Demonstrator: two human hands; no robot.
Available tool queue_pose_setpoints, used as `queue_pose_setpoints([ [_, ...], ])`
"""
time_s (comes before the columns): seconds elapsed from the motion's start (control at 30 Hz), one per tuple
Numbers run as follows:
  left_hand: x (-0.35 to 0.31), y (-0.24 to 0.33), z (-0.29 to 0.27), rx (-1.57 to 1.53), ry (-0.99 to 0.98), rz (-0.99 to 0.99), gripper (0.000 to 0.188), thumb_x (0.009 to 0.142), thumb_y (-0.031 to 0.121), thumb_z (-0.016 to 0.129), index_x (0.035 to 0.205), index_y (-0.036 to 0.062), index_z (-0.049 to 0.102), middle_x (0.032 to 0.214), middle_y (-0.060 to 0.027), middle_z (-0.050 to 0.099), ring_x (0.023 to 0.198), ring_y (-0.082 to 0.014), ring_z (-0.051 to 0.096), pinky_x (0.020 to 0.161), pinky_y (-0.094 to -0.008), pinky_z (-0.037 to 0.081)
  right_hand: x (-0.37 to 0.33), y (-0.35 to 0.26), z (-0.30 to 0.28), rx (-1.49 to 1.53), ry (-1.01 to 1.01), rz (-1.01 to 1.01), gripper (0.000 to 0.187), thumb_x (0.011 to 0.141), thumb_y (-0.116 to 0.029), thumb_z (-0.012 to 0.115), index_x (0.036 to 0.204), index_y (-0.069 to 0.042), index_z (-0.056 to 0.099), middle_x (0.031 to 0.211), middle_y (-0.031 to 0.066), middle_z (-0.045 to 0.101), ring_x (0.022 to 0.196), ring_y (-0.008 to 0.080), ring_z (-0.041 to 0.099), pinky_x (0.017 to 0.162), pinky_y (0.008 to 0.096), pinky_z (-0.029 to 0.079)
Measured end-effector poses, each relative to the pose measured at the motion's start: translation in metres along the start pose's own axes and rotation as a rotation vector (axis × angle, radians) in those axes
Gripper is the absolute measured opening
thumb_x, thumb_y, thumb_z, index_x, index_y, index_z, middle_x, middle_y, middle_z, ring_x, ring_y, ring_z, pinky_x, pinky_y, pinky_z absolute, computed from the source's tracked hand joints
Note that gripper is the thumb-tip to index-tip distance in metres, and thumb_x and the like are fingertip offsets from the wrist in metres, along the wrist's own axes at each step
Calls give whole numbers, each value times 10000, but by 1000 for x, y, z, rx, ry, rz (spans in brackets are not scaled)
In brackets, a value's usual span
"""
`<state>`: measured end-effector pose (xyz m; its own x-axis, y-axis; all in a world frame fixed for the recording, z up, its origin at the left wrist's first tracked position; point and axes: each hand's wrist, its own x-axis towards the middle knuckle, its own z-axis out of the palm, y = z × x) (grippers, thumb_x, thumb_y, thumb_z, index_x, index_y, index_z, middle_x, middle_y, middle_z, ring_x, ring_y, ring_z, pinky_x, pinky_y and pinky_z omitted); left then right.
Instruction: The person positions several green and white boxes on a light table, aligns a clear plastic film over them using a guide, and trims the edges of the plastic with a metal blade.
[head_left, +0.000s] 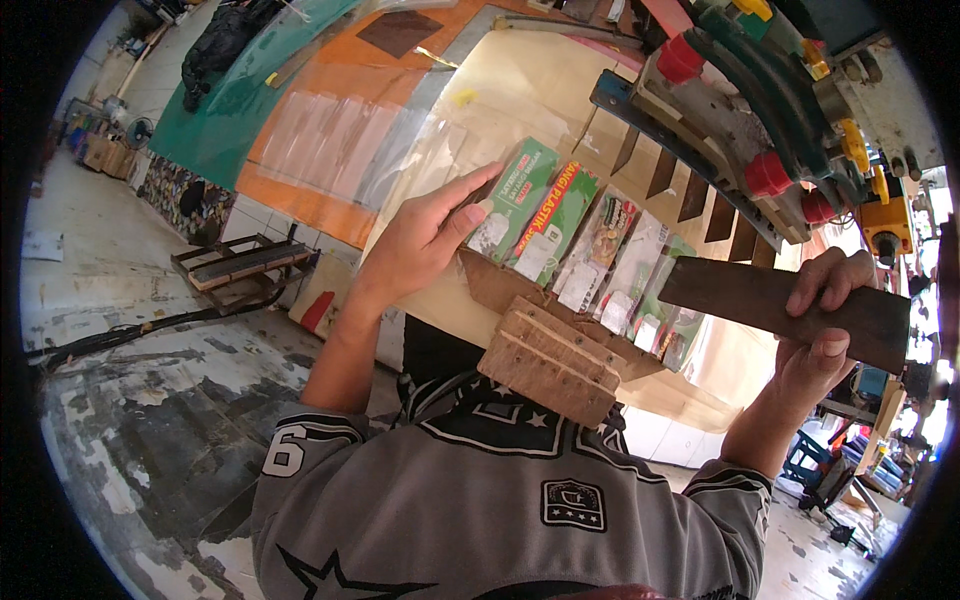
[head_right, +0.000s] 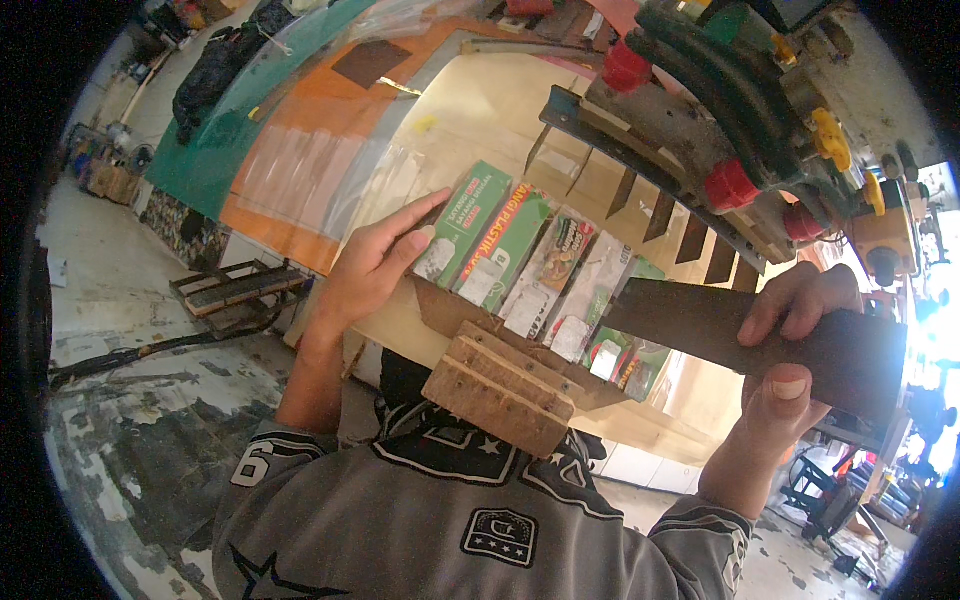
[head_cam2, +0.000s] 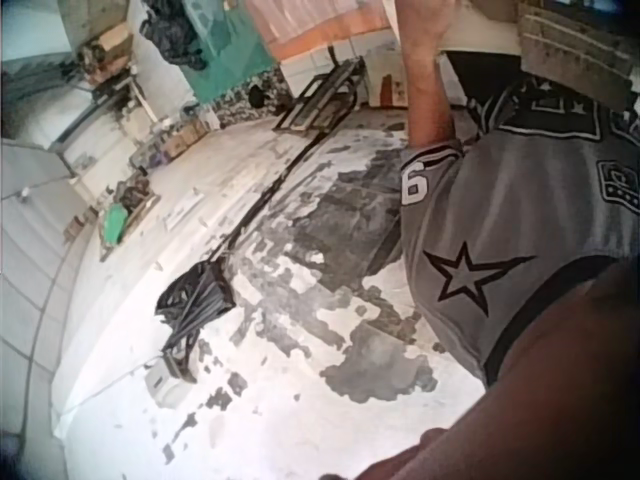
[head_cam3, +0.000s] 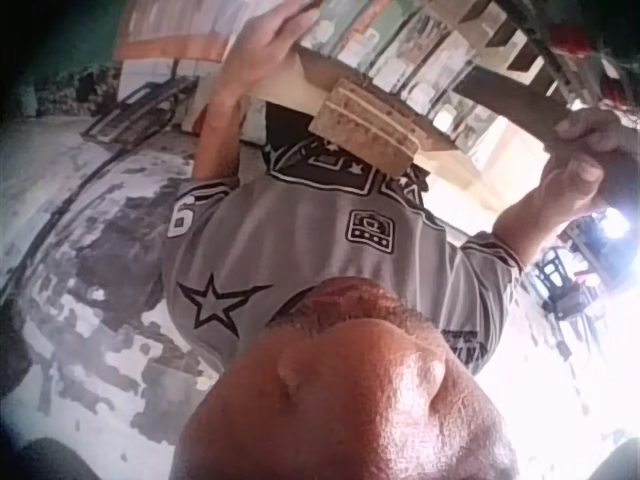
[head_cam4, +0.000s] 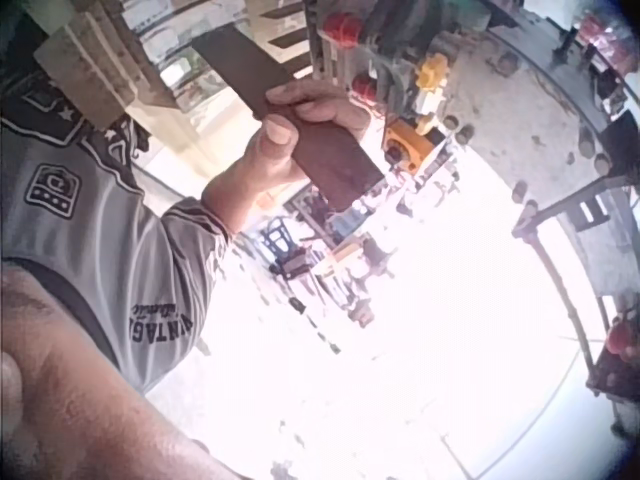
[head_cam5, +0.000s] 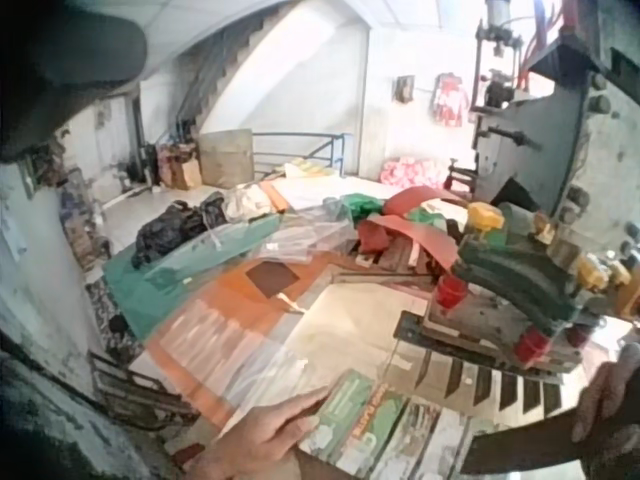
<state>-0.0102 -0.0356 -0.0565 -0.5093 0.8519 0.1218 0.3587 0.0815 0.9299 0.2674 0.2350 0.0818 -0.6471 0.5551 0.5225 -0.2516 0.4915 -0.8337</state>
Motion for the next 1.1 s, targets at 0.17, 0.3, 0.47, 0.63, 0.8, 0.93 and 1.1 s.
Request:
queue_pose_setpoints([
  [0.17,9,1,-1,190,19,186,468,1123,179,564,1569,42,543,1601,-245,551,1458,-345,583,1149,-398,487,8,0,23,37,-70,39,629,828,-512,931,979,-72,507,873,100,596,721,175,617,597,267,490],
  [0.3,21,8,-4,207,-4,210,467,1104,105,558,1569,65,550,1616,-237,536,1457,-352,582,1134,-404,505,22,10,53,114,-170,71,544,837,-352,950,987,-65,512,887,119,643,731,151,618,604,249,518],
  [0.47,22,1,0,47,13,86,471,1093,101,577,1563,73,562,1590,-204,578,1411,-339,627,1111,-383,515,33,16,88,187,-200,170,432,880,-146,921,979,-65,509,886,75,640,681,114,615,602,238,516],
  [0.63,22,-12,5,35,56,130,460,1104,134,582,1558,61,568,1534,-192,636,1347,-321,674,1097,-369,516,39,33,115,294,-256,209,386,915,-91,896,984,-65,517,884,57,665,700,109,644,609,233,523],
  [0.8,21,-16,7,-85,67,103,455,1120,159,569,1566,64,564,1472,-206,681,1329,-302,685,1107,-365,508,43,34,128,199,-274,227,402,915,-140,913,972,-68,522,864,15,665,722,88,642,624,234,504],
  [0.93,21,-20,7,-173,58,77,489,1129,135,549,1598,9,497,1529,-221,632,1423,-278,613,1162,-344,465,45,34,132,178,-288,208,417,906,-171,926,963,-65,527,851,9,664,729,84,639,641,236,502],
  [1.1,22,-23,8,-297,35,69,516,1140,106,519,1624,-45,426,1623,-211,542,1513,-259,519,1221,-335,406,47,34,136,118,-328,144,428,880,-200,951,924,-68,547,827,2,662,729,76,622,653,236,488],
])
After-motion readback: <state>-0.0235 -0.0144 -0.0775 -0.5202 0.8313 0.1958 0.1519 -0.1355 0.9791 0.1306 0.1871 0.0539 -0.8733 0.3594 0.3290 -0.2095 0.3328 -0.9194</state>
